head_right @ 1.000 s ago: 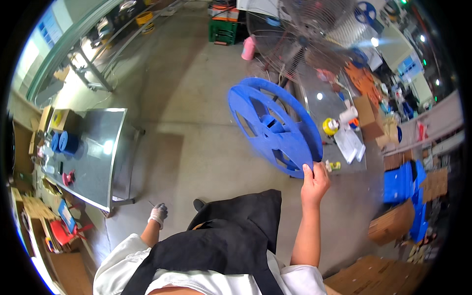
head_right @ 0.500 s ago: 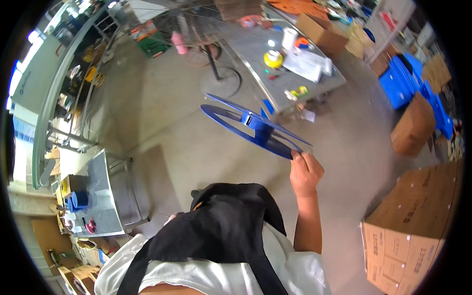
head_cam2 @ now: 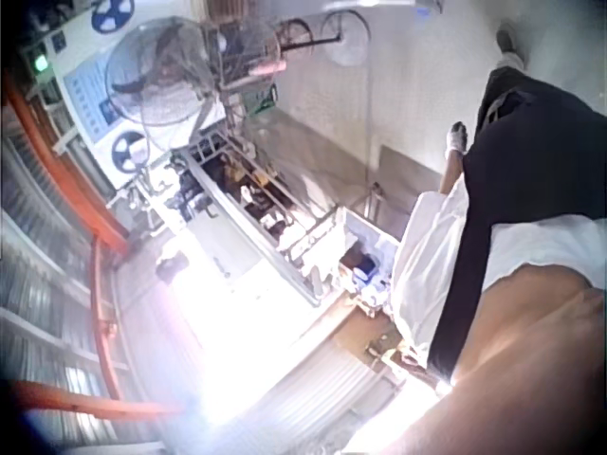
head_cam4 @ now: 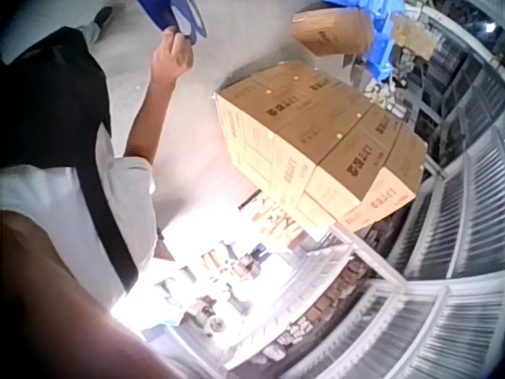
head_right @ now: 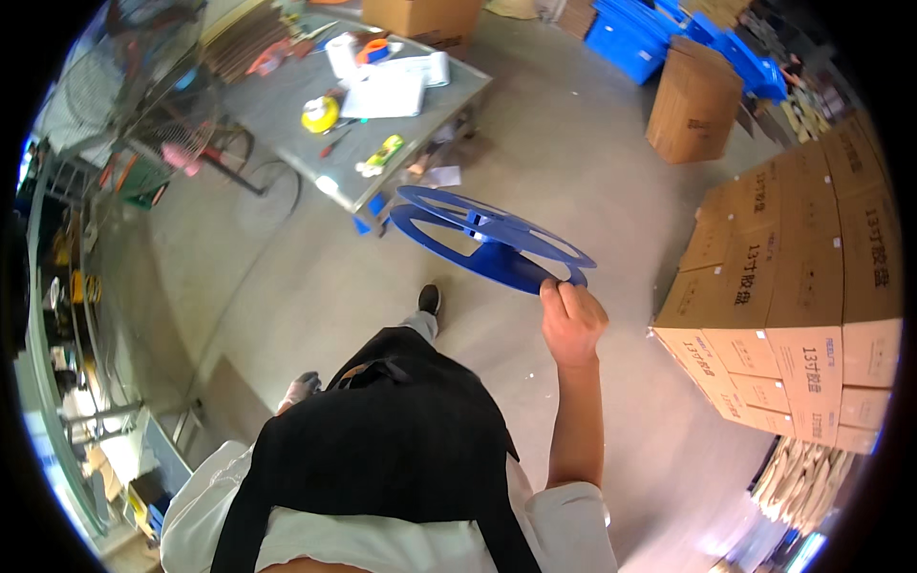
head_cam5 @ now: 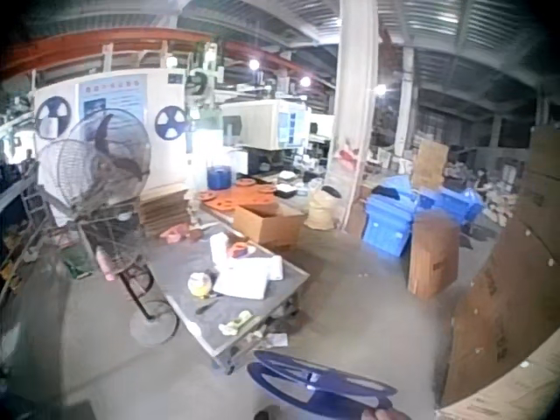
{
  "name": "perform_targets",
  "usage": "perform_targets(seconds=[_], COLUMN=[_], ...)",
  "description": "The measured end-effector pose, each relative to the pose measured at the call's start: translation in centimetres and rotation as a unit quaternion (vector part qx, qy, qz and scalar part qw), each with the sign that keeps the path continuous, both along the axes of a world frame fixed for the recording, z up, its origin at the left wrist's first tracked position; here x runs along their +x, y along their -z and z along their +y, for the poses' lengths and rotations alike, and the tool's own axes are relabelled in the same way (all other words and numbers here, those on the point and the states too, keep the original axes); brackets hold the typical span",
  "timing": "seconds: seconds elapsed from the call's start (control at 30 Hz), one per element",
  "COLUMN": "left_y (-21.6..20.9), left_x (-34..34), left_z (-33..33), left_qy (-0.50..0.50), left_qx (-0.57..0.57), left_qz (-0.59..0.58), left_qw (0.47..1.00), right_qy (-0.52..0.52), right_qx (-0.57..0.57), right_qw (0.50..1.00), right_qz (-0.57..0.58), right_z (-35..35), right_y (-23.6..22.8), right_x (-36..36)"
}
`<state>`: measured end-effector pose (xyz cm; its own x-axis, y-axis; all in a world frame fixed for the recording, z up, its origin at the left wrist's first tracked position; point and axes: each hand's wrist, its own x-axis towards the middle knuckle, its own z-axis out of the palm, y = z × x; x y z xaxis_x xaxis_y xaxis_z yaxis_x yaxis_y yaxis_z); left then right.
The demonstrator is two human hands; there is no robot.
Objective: The person picks up a blue plastic reel from a container, walks to a table, and stacks the reel onto a rotating orange base alongside several other reels.
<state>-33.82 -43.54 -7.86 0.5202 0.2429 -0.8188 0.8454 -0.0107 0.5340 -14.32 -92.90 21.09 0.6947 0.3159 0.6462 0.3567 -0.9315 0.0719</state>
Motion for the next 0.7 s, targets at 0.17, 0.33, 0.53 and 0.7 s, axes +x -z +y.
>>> perform_targets(seconds=[0.17, 0.33, 0.53, 0.7], left_y=[14.3, 15.5, 4.8, 3.4], left_x=[3.9, 18.5, 48.2, 65.3], left_z=[3.8, -6.7, -21.4, -28.1], left_qy=[0.435, 0.471, 0.23, 0.29], left_qx=[0.198, 0.149, -0.027, 0.042], left_qz=[-0.022, 0.029, -0.013, -0.169], left_qw=[0.878, 0.869, 0.973, 0.941], right_qy=[0.087, 0.212, 0.345, 0.296], right_qx=[0.068, 0.181, 0.52, 0.787], right_qw=[0.993, 0.959, 0.776, 0.537], right_qz=[0.032, 0.06, 0.089, 0.069], right_z=[-6.7, -14.4, -26.7, -31.5], right_y=[1.3, 4.0, 11.1, 13.3], right_x=[8.0, 17.4, 26.7, 36.7])
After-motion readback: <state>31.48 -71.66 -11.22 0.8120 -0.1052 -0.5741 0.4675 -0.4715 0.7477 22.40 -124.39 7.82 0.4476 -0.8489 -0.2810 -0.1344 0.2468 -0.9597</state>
